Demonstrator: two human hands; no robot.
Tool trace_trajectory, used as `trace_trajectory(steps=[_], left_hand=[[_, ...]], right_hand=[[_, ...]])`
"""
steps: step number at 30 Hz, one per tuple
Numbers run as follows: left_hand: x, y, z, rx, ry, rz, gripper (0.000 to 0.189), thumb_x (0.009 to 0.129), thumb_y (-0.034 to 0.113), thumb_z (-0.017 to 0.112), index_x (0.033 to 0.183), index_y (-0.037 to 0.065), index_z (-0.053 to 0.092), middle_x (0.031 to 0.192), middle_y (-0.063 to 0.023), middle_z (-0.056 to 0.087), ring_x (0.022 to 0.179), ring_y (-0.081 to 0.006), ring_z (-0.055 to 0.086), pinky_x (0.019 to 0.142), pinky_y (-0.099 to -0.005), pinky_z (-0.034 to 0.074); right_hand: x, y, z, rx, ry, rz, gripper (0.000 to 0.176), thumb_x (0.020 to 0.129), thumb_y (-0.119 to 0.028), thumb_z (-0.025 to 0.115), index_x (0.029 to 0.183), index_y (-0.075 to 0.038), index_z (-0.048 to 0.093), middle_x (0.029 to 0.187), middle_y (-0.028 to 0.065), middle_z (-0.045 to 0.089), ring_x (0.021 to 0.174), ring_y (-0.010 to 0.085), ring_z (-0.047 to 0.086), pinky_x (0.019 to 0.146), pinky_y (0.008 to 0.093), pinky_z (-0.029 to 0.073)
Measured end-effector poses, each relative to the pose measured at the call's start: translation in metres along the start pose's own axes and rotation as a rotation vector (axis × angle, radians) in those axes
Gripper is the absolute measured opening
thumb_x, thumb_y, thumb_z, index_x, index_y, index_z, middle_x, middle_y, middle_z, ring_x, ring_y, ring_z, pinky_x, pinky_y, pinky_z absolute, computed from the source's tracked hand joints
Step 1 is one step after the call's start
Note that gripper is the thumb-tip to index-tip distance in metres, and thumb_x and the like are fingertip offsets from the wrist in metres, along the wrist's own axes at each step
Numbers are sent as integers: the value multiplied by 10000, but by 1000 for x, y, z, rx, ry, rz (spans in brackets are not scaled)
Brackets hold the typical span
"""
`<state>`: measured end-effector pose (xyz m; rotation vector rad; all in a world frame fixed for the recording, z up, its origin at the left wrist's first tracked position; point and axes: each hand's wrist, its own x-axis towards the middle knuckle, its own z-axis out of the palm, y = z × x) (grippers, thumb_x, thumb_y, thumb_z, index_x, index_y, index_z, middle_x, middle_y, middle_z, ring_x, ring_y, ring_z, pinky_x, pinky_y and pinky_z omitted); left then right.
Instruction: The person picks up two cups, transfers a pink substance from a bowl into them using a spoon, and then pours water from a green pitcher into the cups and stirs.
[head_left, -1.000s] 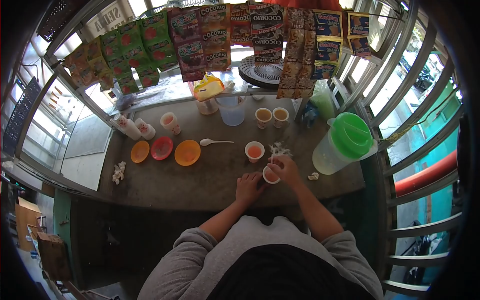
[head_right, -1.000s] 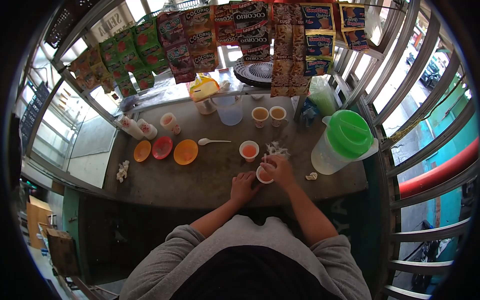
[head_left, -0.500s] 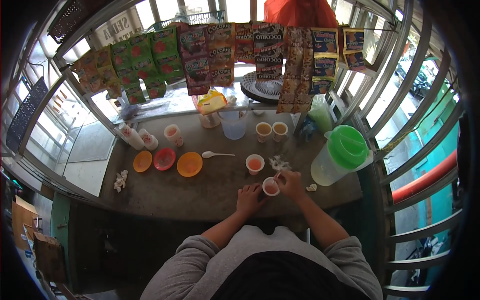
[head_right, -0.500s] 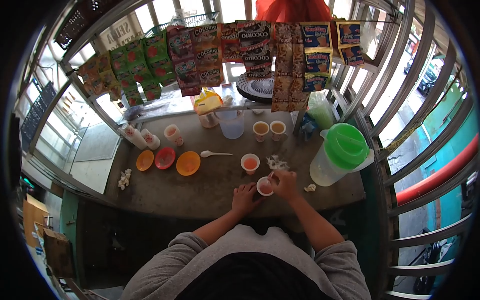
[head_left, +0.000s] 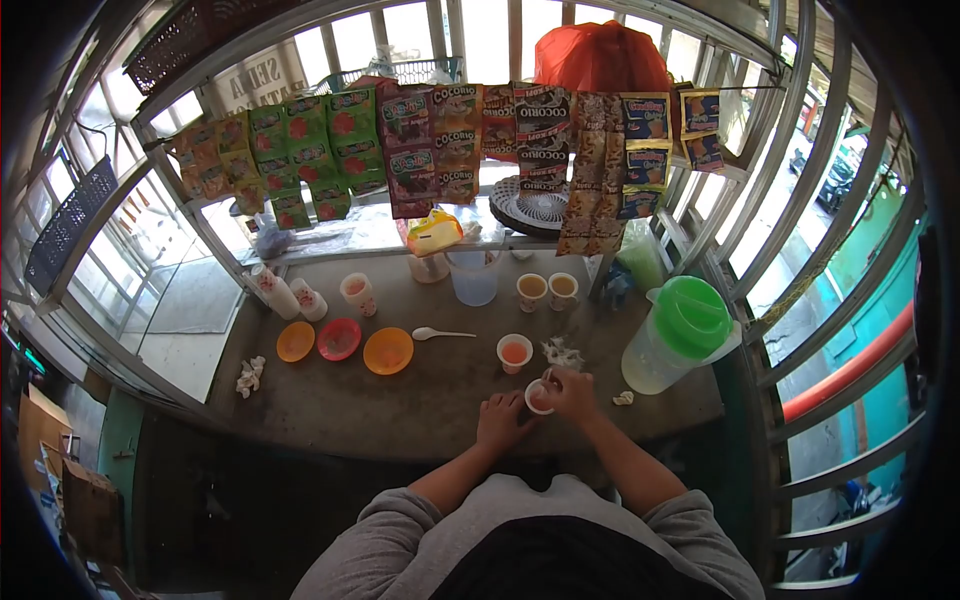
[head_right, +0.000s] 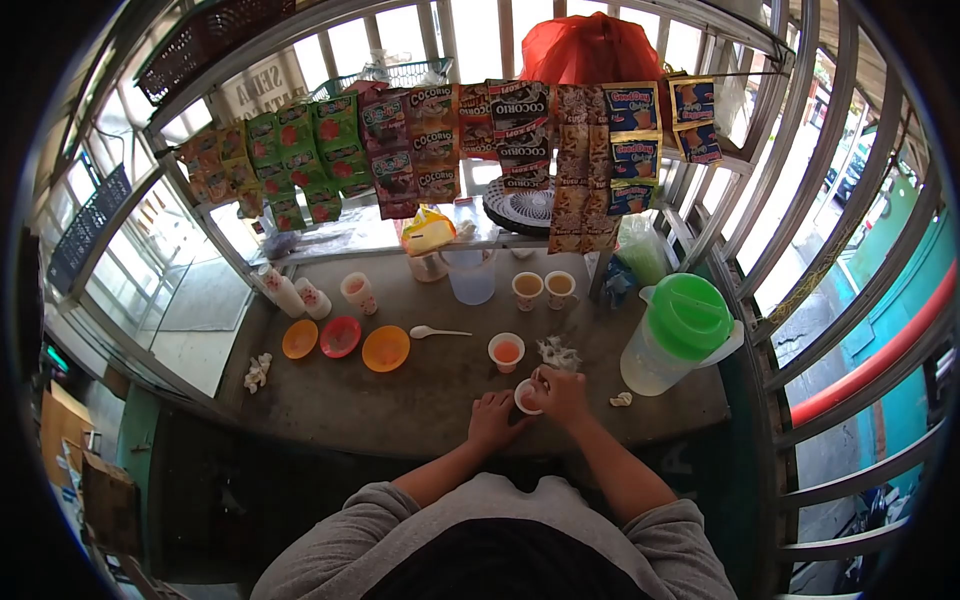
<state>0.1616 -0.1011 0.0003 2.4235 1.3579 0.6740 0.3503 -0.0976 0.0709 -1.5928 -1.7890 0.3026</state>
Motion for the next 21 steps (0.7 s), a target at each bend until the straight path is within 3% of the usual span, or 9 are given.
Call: trace_trajectory(steps=[4, 7, 21], left_hand=[[-1, -3, 1, 5, 6, 5, 519, 836, 471, 725, 1220, 131, 646, 1269, -33, 637, 1161, -243, 578, 935, -438, 425], [-2, -5, 4, -26, 15, -13, 514, 835, 456, 727, 1222, 127, 645, 1263, -37, 642, 1159, -249, 580, 938, -443, 433], [-6, -9, 3, -72, 40, 19, 438, 829, 411, 753, 1132, 103, 681, 1159, -59, 690, 1101, -277, 623, 896, -457, 468]], right_hand=[[-1, -1, -2, -50, -59, 15, 70, 842, -201, 664, 883, -147, 681, 745, 51, 684, 795, 278, 685, 758, 443, 403], [-1, 9, 0, -52, -10, -17, 99, 839, -209, 691, 890, -123, 682, 763, 86, 691, 768, 313, 688, 696, 461, 475], [-7, -2, -3, -77, -34, 24, 96, 849, -228, 682, 888, -140, 687, 759, 85, 697, 792, 318, 693, 707, 482, 458]])
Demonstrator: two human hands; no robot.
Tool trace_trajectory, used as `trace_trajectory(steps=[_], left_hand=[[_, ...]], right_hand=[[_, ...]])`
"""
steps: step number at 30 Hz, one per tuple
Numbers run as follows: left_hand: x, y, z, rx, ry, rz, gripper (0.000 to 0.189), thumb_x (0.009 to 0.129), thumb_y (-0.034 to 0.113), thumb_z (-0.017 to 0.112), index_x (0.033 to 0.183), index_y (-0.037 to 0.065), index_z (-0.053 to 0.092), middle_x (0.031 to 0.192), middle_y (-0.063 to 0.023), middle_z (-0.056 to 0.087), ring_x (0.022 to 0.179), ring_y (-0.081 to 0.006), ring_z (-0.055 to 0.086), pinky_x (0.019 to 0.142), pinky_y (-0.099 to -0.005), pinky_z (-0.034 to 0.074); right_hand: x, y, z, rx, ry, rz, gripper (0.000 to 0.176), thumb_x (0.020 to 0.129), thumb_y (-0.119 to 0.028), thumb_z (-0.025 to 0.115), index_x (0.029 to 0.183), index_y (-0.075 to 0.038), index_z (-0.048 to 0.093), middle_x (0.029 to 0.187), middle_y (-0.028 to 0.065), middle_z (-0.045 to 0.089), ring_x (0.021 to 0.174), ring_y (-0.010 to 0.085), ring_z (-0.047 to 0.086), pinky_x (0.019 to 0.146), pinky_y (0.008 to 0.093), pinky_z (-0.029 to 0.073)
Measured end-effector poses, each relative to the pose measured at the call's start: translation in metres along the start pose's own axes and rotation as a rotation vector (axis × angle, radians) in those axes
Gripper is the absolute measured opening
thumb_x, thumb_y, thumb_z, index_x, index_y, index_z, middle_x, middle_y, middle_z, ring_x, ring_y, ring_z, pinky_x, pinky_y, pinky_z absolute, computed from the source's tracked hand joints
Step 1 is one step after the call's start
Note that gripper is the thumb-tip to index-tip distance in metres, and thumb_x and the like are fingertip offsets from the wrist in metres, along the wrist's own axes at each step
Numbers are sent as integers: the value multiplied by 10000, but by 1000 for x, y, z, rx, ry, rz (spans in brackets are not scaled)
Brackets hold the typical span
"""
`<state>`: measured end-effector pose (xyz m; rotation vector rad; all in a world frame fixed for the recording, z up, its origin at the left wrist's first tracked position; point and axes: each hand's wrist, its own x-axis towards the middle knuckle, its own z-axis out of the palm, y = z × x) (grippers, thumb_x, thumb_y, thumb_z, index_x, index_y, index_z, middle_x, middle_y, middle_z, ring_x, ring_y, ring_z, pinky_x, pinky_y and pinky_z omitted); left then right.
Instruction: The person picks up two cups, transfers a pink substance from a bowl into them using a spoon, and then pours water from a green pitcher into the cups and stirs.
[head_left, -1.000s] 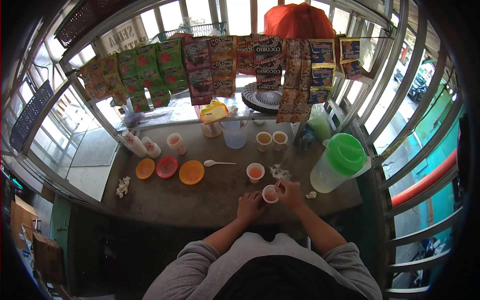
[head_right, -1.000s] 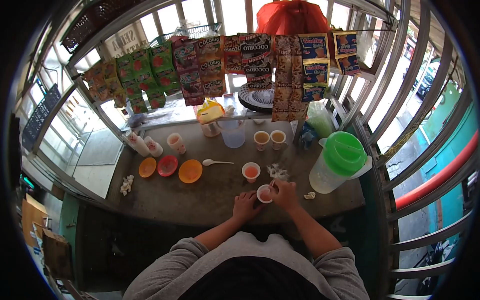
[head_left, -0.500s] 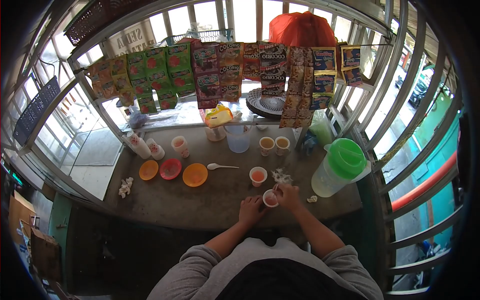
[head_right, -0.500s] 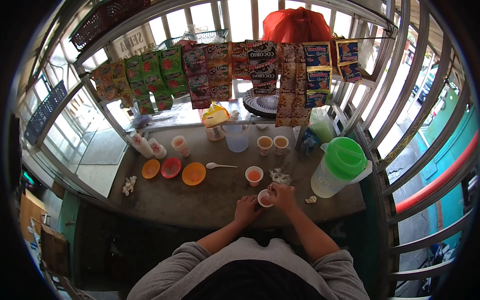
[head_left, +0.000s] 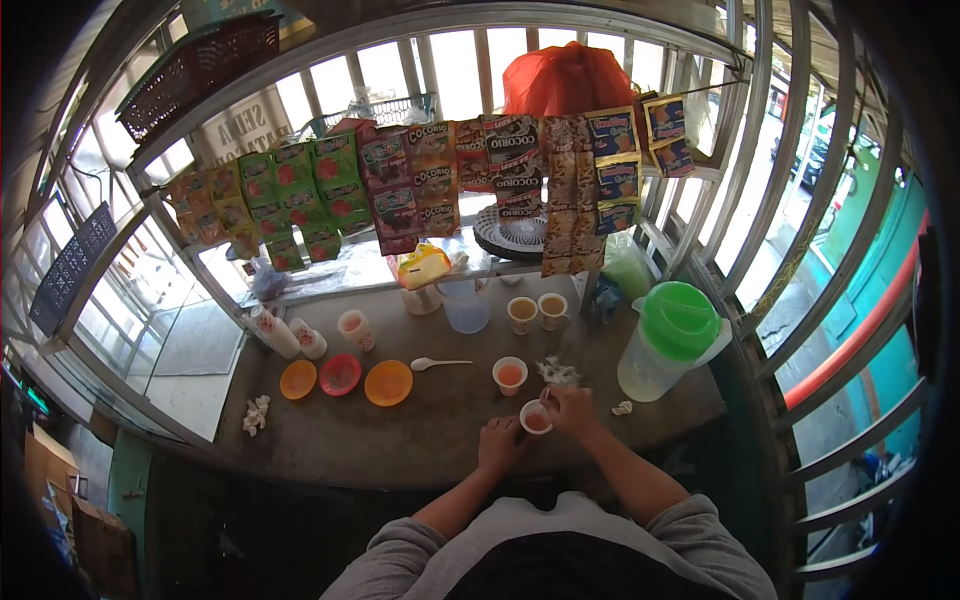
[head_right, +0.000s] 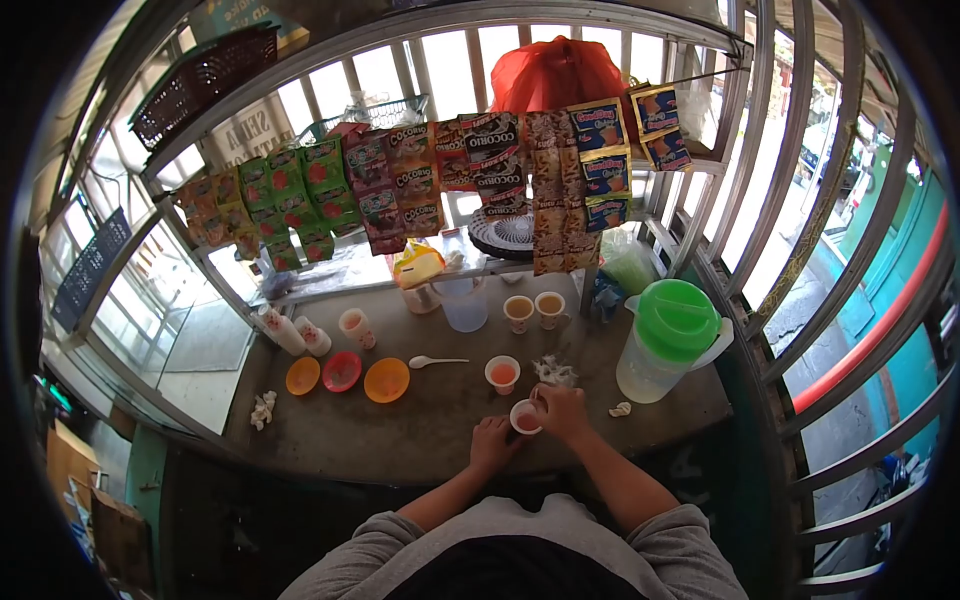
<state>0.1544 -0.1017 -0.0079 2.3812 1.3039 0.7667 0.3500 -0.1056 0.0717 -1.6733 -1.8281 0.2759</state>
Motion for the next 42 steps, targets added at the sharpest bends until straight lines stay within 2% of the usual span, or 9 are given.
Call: trace_trajectory(steps=[10, 14, 16, 20, 29, 32, 34, 38, 42], left_hand=[[6, 11, -10, 9, -18, -41, 524, 749, 454, 806, 1117, 99, 694, 1140, -71, 685, 1106, -287, 611, 898, -456, 468], [5, 5, -6, -12, -26, -32, 482, 761, 438, 787, 1095, 104, 687, 1114, -60, 670, 1104, -278, 605, 897, -447, 462], [5, 4, -5, -26, 13, -21, 483, 757, 430, 791, 1096, 103, 686, 1126, -58, 664, 1127, -276, 591, 909, -444, 455], [4, 2, -6, -57, -7, -37, 479, 758, 424, 790, 1097, 103, 685, 1127, -58, 663, 1139, -276, 583, 924, -441, 448], [12, -5, -22, -94, -141, -41, 758, 710, 523, 826, 1297, 93, 613, 1231, -94, 661, 1138, -324, 602, 976, -447, 449], [23, -25, -27, -387, -327, -56, 673, 739, 381, 816, 1298, 84, 585, 1226, -111, 659, 1188, -333, 592, 1004, -457, 453], [21, -37, -36, -877, -381, -85, 649, 756, 274, 807, 1326, 78, 567, 1254, -139, 659, 1182, -319, 631, 998, -430, 486], [24, -57, -50, -808, -316, -103, 631, 756, 197, 808, 1327, 75, 568, 1256, -147, 663, 1182, -271, 652, 988, -378, 502], [30, -68, -88, -777, -366, -110, 644, 748, 187, 828, 1324, 66, 569, 1245, -139, 676, 1179, -244, 658, 977, -371, 512]], right_hand=[[-1, -5, -2, 19, 43, 40, 116, 849, -237, 687, 899, -132, 690, 788, 105, 705, 801, 341, 696, 728, 501, 511], [-5, -7, -2, 23, -42, 99, 115, 855, -242, 688, 902, -137, 691, 787, 102, 705, 799, 328, 700, 722, 492, 510], [-4, -6, 0, 45, 91, 71, 120, 854, -252, 698, 905, -144, 692, 781, 91, 705, 788, 311, 701, 709, 473, 503], [-4, -10, -2, -7, -41, 107, 123, 854, -253, 705, 905, -142, 692, 767, 74, 701, 769, 295, 696, 702, 455, 492], [-2, -31, 6, 71, -103, 139, 119, 855, -266, 702, 887, -151, 705, 725, 51, 696, 752, 253, 697, 711, 443, 454], [4, -39, 13, 154, -91, 135, 116, 842, -263, 710, 883, -154, 717, 735, 39, 702, 748, 245, 690, 722, 455, 427], [8, -53, 11, 94, -79, 15, 140, 807, -238, 738, 905, -137, 731, 711, 87, 669, 675, 283, 656, 645, 410, 490], [16, -70, 23, -63, 121, -207, 156, 795, -208, 745, 924, -123, 730, 742, 93, 670, 676, 282, 653, 651, 407, 488], [15, -81, 49, 3, 144, -36, 178, 805, -191, 748, 971, -130, 732, 796, 84, 678, 689, 264, 654, 681, 404, 481]])
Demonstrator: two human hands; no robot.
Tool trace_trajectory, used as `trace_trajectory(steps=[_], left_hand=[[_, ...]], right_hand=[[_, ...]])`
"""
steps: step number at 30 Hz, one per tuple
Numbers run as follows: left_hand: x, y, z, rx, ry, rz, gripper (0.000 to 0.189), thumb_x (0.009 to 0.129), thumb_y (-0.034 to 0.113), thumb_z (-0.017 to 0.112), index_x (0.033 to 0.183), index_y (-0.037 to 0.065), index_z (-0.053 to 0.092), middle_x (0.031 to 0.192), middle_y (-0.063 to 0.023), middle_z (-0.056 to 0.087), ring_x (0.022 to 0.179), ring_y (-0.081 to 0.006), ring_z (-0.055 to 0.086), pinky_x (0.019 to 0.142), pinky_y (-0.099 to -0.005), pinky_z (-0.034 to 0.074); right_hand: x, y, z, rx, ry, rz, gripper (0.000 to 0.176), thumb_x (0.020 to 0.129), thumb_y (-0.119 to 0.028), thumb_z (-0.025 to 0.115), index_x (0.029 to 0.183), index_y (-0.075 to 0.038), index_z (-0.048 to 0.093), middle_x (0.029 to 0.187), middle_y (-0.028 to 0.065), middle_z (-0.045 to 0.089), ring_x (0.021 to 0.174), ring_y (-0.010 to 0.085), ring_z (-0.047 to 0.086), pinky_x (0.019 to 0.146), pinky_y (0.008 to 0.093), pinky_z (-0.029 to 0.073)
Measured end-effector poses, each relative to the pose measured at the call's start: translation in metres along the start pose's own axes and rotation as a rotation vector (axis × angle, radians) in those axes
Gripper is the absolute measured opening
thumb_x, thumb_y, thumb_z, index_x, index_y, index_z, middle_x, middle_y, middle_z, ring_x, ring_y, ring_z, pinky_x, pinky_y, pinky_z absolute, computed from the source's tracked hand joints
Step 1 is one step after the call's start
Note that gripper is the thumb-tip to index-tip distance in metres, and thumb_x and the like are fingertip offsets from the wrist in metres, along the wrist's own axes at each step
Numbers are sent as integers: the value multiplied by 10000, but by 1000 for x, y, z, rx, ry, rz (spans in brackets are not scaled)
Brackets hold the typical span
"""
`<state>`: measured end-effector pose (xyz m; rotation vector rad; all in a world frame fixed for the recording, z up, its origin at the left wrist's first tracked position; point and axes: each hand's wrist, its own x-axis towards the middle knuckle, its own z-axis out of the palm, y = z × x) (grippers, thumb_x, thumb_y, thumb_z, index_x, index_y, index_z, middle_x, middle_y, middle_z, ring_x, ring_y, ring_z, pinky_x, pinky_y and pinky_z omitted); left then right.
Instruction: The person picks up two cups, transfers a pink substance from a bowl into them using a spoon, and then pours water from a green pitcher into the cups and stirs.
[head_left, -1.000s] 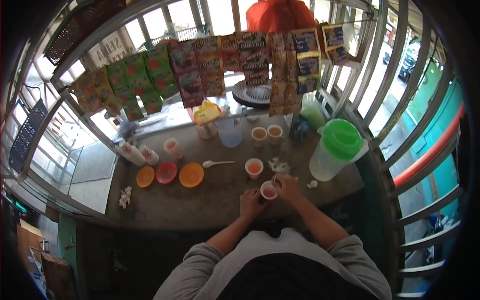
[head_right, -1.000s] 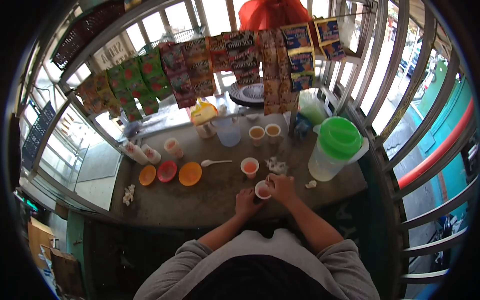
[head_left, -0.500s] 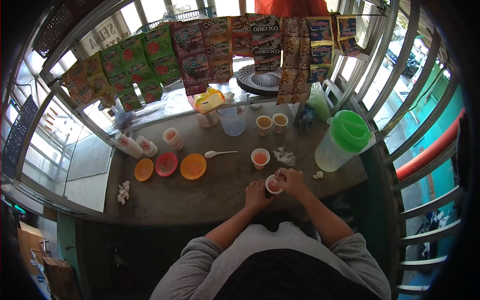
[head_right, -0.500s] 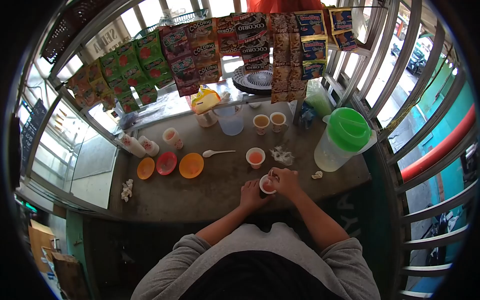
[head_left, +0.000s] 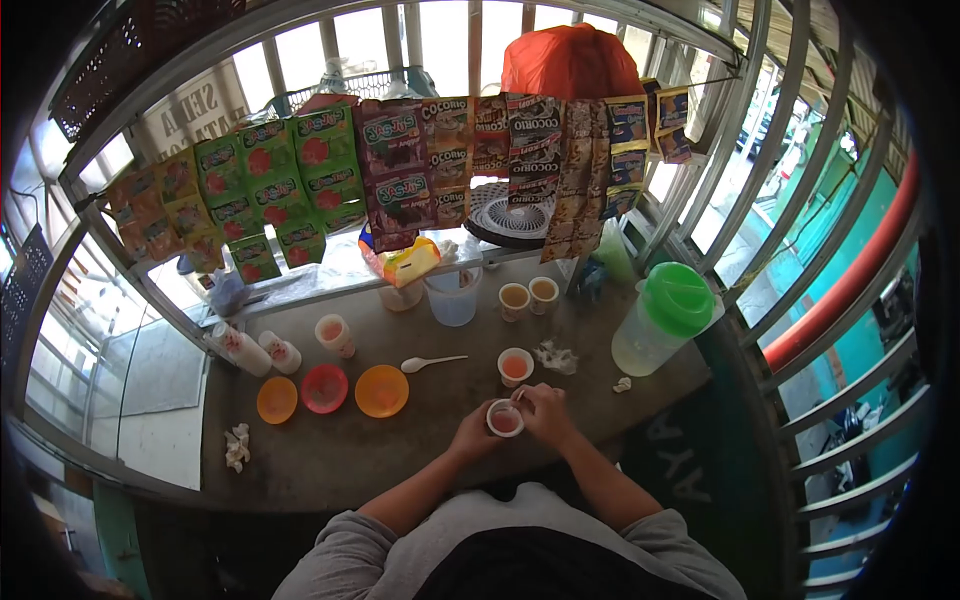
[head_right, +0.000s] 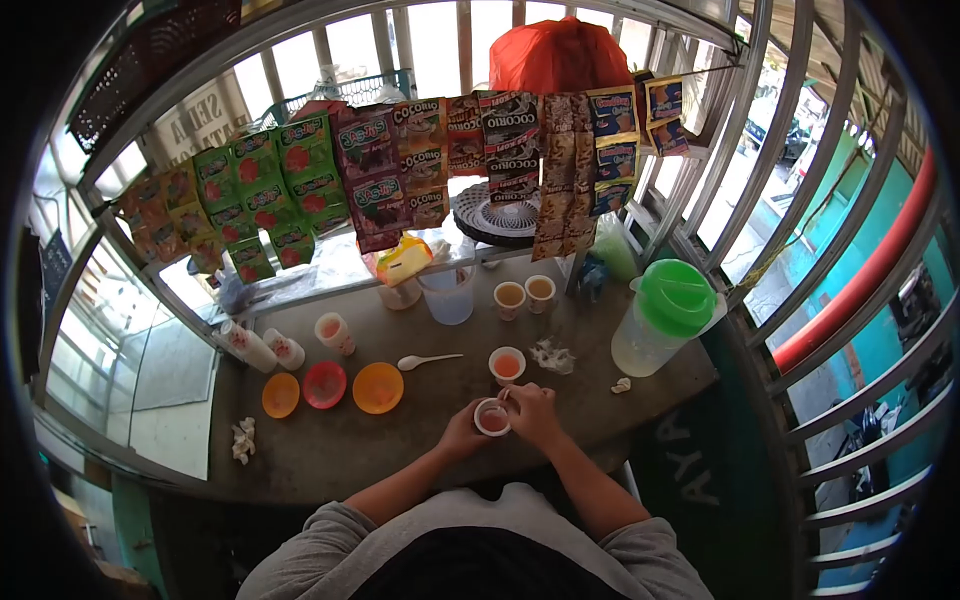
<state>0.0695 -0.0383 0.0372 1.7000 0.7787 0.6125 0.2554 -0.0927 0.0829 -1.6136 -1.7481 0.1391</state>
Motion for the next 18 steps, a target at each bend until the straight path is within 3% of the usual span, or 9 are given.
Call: trace_trajectory(steps=[1, 4, 6, 8, 12, 14, 15, 16, 18], left_hand=[[-2, 0, -8, 44, 3, 4, 649, 747, 190, 833, 1325, 63, 569, 1232, -137, 682, 1164, -243, 666, 969, -367, 518], [-6, -5, -21, 37, 18, 14, 655, 749, 188, 837, 1332, 64, 566, 1211, -134, 691, 1131, -244, 682, 954, -362, 529], [-13, -10, -24, 35, 20, -22, 661, 748, 187, 842, 1334, 60, 563, 1218, -136, 689, 1126, -243, 685, 943, -362, 534], [-22, -19, -26, -91, 12, -49, 657, 751, 179, 841, 1334, 57, 563, 1216, -135, 686, 1117, -240, 685, 940, -362, 537], [-22, -19, -34, -3, 72, -16, 668, 746, 126, 845, 1341, 44, 552, 1216, -111, 671, 1129, -203, 663, 974, -341, 528], [-17, -12, -47, -94, 94, -20, 671, 746, 116, 847, 1342, 41, 549, 1225, -113, 667, 1141, -203, 659, 980, -340, 525], [-14, -6, -54, -178, 105, -15, 673, 746, 107, 849, 1343, 38, 546, 1234, -115, 664, 1153, -203, 654, 985, -339, 522], [-13, 3, -62, -180, 117, -15, 673, 746, 107, 849, 1343, 38, 546, 1234, -115, 664, 1153, -203, 654, 985, -339, 522], [-10, 18, -74, -108, 124, 29, 665, 753, 107, 852, 1339, 36, 547, 1251, -119, 657, 1164, -204, 650, 987, -340, 521]], right_hand=[[-2, -6, 7, 72, -29, 120, 179, 812, -190, 746, 981, -133, 731, 806, 81, 681, 691, 257, 655, 691, 404, 478], [-3, -18, 22, 41, 27, 133, 150, 828, -194, 739, 963, -131, 725, 784, 84, 675, 676, 261, 650, 678, 406, 480], [1, -23, 25, 72, -27, 167, 123, 834, -197, 735, 939, -134, 725, 771, 77, 671, 711, 255, 649, 742, 417, 466], [9, -31, 22, 66, -281, 263, 94, 841, -194, 728, 922, -146, 727, 787, 47, 681, 800, 236, 654, 868, 449, 405], [37, -42, 24, 110, -327, 88, 53, 857, -167, 707, 905, -154, 724, 808, 22, 686, 870, 220, 648, 943, 472, 322], [49, -52, 21, 106, -115, -94, 35, 869, -138, 685, 880, -151, 716, 812, 17, 691, 890, 214, 650, 959, 471, 308], [52, -54, 22, 128, -114, -82, 39, 882, -137, 672, 875, -142, 710, 814, 32, 696, 895, 229, 652, 989, 468, 290], [54, -59, 20, 130, -121, -91, 39, 882, -137, 672, 875, -142, 710, 814, 32, 696, 895, 229, 652, 989, 468, 290], [56, -68, 15, -21, -102, -3, 25, 889, -108, 678, 888, -93, 699, 812, 63, 698, 814, 216, 666, 905, 425, 398]])
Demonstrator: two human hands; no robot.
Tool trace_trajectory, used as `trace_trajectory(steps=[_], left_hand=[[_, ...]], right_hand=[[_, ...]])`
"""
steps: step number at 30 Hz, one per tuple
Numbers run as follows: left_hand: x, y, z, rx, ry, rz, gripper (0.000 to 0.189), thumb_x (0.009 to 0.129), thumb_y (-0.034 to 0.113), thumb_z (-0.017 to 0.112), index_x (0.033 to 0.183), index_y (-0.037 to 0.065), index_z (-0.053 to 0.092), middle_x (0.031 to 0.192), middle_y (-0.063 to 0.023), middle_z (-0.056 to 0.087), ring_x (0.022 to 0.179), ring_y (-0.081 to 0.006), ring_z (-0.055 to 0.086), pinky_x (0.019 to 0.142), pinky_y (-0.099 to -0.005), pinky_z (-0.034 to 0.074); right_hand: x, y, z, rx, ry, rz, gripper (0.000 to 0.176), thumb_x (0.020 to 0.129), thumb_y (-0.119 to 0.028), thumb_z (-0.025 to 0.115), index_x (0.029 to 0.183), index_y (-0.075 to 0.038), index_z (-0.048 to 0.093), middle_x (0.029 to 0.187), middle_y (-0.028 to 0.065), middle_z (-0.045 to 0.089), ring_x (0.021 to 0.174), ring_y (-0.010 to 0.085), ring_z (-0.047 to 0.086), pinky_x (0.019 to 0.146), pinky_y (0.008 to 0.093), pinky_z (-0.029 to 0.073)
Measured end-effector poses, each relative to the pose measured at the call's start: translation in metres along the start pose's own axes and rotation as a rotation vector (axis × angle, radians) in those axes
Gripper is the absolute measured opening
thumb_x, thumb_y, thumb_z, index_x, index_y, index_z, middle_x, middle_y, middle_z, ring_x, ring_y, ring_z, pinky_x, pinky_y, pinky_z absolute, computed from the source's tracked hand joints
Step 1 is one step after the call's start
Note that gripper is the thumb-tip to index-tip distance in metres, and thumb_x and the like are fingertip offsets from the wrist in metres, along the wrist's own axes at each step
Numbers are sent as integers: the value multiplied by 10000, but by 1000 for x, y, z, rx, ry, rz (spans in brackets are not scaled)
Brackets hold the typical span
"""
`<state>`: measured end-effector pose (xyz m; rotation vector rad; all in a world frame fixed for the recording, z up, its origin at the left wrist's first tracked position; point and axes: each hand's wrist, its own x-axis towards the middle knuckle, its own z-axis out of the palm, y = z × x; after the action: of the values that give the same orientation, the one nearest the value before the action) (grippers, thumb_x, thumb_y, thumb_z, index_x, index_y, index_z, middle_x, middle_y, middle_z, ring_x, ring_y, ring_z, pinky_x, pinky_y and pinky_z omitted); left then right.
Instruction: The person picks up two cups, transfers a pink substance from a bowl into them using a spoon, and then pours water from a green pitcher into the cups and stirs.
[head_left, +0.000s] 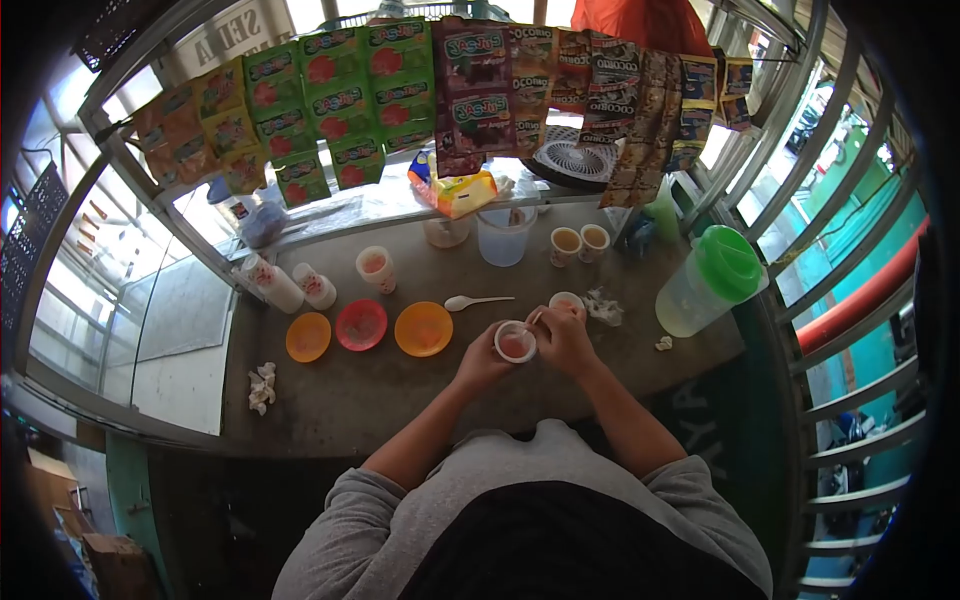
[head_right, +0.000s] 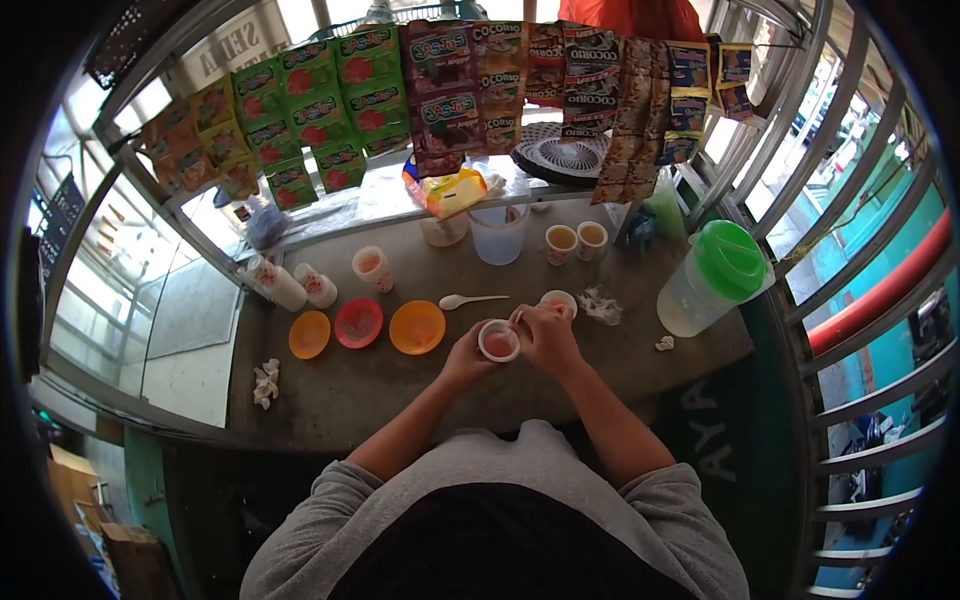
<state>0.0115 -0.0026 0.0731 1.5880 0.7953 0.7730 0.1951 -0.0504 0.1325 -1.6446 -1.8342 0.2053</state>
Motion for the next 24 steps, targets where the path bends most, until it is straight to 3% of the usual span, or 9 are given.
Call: trace_trajectory(steps=[1, 3, 4, 6, 10, 16, 19, 21, 24], left_hand=[[3, 3, -2, -1, 8, -2, 665, 753, 107, 852, 1339, 36, 547, 1251, -119, 657, 1164, -204, 650, 987, -340, 521], [6, 7, -3, 14, 35, -20, 662, 757, 115, 858, 1335, 31, 546, 1260, -114, 654, 1164, -196, 647, 988, -343, 522], [7, 7, -1, 16, 39, -24, 662, 757, 115, 858, 1335, 31, 546, 1260, -114, 654, 1164, -196, 647, 988, -343, 522], [11, 9, 4, -36, 59, -42, 663, 758, 122, 862, 1333, 26, 545, 1263, -111, 652, 1167, -190, 645, 987, -341, 523], [20, 21, 13, -22, 75, -72, 665, 756, 119, 862, 1333, 27, 545, 1265, -111, 652, 1172, -190, 644, 986, -338, 524], [35, 24, 27, -2, 102, -85, 679, 750, 122, 861, 1339, 21, 539, 1255, -112, 658, 1169, -188, 646, 991, -330, 520], [42, 26, 38, -4, 126, -86, 690, 746, 121, 860, 1349, 26, 538, 1257, -110, 659, 1170, -189, 645, 998, -334, 514], [48, 26, 46, 64, 85, -63, 730, 732, 102, 863, 1375, 39, 522, 1284, -94, 643, 1191, -186, 629, 1019, -350, 516], [49, 29, 64, -48, 119, -54, 686, 740, 115, 857, 1349, 38, 551, 1259, -106, 663, 1176, -223, 646, 1010, -355, 506]], right_hand=[[0, 1, 2, 3, -6, -6, 25, 889, -108, 678, 888, -93, 699, 812, 63, 698, 814, 216, 666, 905, 425, 398], [-3, 3, 8, 186, -2, 153, 47, 891, -79, 698, 920, -42, 688, 799, 85, 690, 694, 178, 649, 701, 339, 474], [-4, 4, 9, 190, -6, 153, 47, 891, -79, 698, 920, -42, 688, 799, 85, 690, 694, 178, 649, 701, 339, 474], [-7, 6, 11, 359, 84, 196, 67, 889, -51, 721, 932, -12, 687, 786, 86, 688, 644, 134, 628, 553, 285, 454], [-4, 24, 1, 437, 140, 171, 65, 892, -47, 730, 943, -17, 701, 830, 84, 701, 695, 130, 638, 614, 288, 477], [-7, 71, -27, 574, -1, 14, 122, 894, -2, 707, 1015, -4, 720, 910, 103, 718, 762, 151, 670, 671, 280, 520], [-13, 91, -48, 671, -79, 42, 159, 908, -21, 703, 1064, -5, 731, 920, 93, 723, 763, 134, 653, 682, 277, 521], [-11, 96, -74, 669, -186, 245, 173, 933, -52, 684, 1091, -3, 735, 937, 93, 729, 775, 124, 654, 696, 276, 526], [-2, 108, -89, 701, -183, 189, 160, 960, -99, 667, 1084, -34, 745, 932, 92, 726, 778, 117, 653, 682, 256, 515]])
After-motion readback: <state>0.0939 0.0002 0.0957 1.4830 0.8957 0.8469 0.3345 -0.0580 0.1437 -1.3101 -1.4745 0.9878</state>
